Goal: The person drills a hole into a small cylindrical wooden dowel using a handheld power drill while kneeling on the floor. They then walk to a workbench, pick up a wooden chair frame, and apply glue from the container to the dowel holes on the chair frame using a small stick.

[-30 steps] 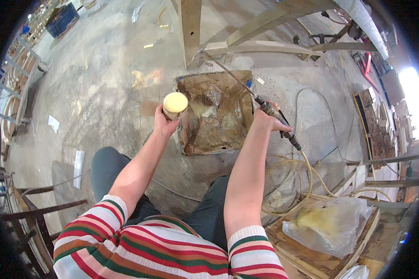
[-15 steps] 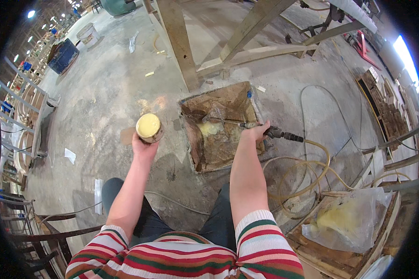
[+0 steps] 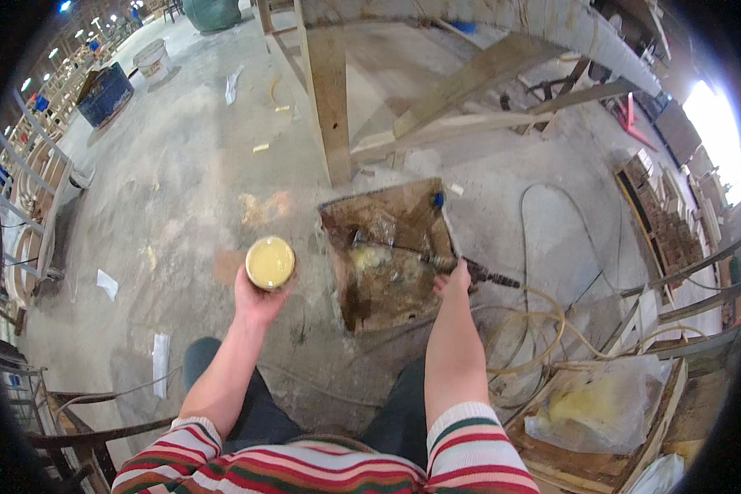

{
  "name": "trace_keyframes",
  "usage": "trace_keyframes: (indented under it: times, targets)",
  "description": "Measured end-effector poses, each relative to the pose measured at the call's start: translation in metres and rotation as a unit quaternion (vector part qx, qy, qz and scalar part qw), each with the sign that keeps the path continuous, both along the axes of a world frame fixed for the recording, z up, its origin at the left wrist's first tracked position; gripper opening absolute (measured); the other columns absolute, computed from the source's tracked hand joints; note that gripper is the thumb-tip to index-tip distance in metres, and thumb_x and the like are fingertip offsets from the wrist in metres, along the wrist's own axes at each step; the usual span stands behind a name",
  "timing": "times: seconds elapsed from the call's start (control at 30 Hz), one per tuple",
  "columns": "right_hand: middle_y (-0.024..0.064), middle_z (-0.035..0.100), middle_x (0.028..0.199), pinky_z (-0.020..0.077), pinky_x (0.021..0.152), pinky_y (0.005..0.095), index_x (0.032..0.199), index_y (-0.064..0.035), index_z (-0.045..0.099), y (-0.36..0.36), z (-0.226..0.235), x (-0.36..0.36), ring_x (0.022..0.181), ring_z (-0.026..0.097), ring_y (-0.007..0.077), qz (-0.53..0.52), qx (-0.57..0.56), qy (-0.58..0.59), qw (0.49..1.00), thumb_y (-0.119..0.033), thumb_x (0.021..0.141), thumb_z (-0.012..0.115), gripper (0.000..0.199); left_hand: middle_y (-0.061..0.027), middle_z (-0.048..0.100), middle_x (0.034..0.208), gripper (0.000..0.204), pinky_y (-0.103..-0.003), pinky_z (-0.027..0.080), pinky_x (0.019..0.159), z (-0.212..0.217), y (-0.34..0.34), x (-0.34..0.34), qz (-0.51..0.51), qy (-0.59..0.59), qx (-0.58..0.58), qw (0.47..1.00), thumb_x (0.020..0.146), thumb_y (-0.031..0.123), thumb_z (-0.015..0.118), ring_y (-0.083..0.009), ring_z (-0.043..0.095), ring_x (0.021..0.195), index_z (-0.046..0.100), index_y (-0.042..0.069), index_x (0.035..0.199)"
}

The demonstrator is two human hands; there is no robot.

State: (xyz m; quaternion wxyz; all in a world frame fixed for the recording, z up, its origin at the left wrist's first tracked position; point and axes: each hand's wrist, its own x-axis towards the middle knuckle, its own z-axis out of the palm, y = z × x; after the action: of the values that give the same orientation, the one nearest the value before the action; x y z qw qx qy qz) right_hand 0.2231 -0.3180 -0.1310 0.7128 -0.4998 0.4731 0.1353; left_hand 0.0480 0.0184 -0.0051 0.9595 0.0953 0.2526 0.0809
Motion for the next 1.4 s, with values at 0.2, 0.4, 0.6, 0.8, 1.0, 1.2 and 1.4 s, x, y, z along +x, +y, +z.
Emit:
trace_keyframes:
  times: [0.2,0.4,0.6,0.8,1.0,1.2,1.4]
  targets:
    - [0.0148,0.032,0.131,0.0419,0.077,0.0507,0.133,-0.0016,0.019,0.022,0.007,-0.040,0.103,0.050,0.0332,0.094,0.083,-0.048,0.991,-0.049,0.082,0.048,0.075,-0.0084,0.055,0.111,0.036,-0.046,0.042,0.090,0.005,0.015,-0.019,0.010,0.045,-0.050,0.998,0.087,0.039,0.044,-0.0272,0.052,0.104,0.052,0.013,0.111]
    - [0.0111,0.054,0.081,0.0446,0.046,0.0355,0.096,-0.0020,0.045,0.026,0.044,-0.104,0.061,0.056,0.0241,0.148,0.063,-0.094,0.982,-0.041,0.086,0.046,0.040,-0.0032,0.057,0.110,0.033,-0.039,0.045,0.088,0.039,0.013,-0.042,-0.004,0.112,-0.076,0.991,0.087,0.036,0.050,-0.0209,0.054,0.102,0.053,0.015,0.112]
    - [0.0125,0.059,0.080,0.0494,0.051,0.0358,0.096,-0.0007,0.050,0.068,0.128,-0.212,0.066,0.062,0.0250,0.276,-0.014,-0.004,0.961,-0.039,0.087,0.045,0.039,-0.0048,0.057,0.110,0.033,-0.039,0.046,0.087,0.087,0.009,-0.103,-0.030,0.146,-0.063,0.987,0.088,0.033,0.049,-0.0221,0.055,0.102,0.053,0.013,0.114]
    - [0.0118,0.061,0.080,0.0498,0.056,0.0377,0.099,-0.0002,0.056,0.055,0.268,-0.261,0.069,0.063,0.0261,0.412,-0.024,0.075,0.908,-0.037,0.085,0.050,0.040,-0.0057,0.057,0.112,0.032,-0.038,0.045,0.088,0.203,-0.022,-0.170,-0.028,0.115,-0.132,0.984,0.087,0.030,0.050,-0.0215,0.055,0.102,0.053,0.013,0.114]
    - [0.0110,0.061,0.076,0.0484,0.046,0.0337,0.093,-0.0027,0.053,0.041,0.381,-0.266,0.061,0.062,0.0224,0.593,-0.048,0.024,0.804,-0.040,0.084,0.053,0.039,-0.0052,0.059,0.108,0.032,-0.039,0.045,0.088,0.344,-0.058,-0.245,0.001,0.116,-0.125,0.985,0.088,0.031,0.050,-0.0201,0.057,0.099,0.055,0.011,0.112]
    - [0.0119,0.062,0.082,0.0504,0.053,0.0357,0.098,-0.0022,0.053,0.028,0.471,-0.260,0.065,0.062,0.0243,0.774,-0.064,-0.027,0.630,-0.041,0.083,0.053,0.041,-0.0042,0.059,0.110,0.032,-0.036,0.045,0.088,0.412,-0.115,-0.354,0.196,0.062,-0.152,0.967,0.087,0.027,0.051,-0.0177,0.057,0.101,0.054,0.011,0.115]
    - [0.0141,0.063,0.079,0.0492,0.060,0.0376,0.091,-0.0009,0.059,0.058,0.504,-0.290,0.069,0.063,0.0258,0.897,-0.211,-0.077,0.381,-0.041,0.079,0.055,0.042,-0.0050,0.059,0.109,0.031,-0.036,0.045,0.088,0.446,-0.165,-0.485,0.418,-0.027,-0.095,0.903,0.086,0.026,0.052,-0.0182,0.057,0.100,0.055,0.009,0.112]
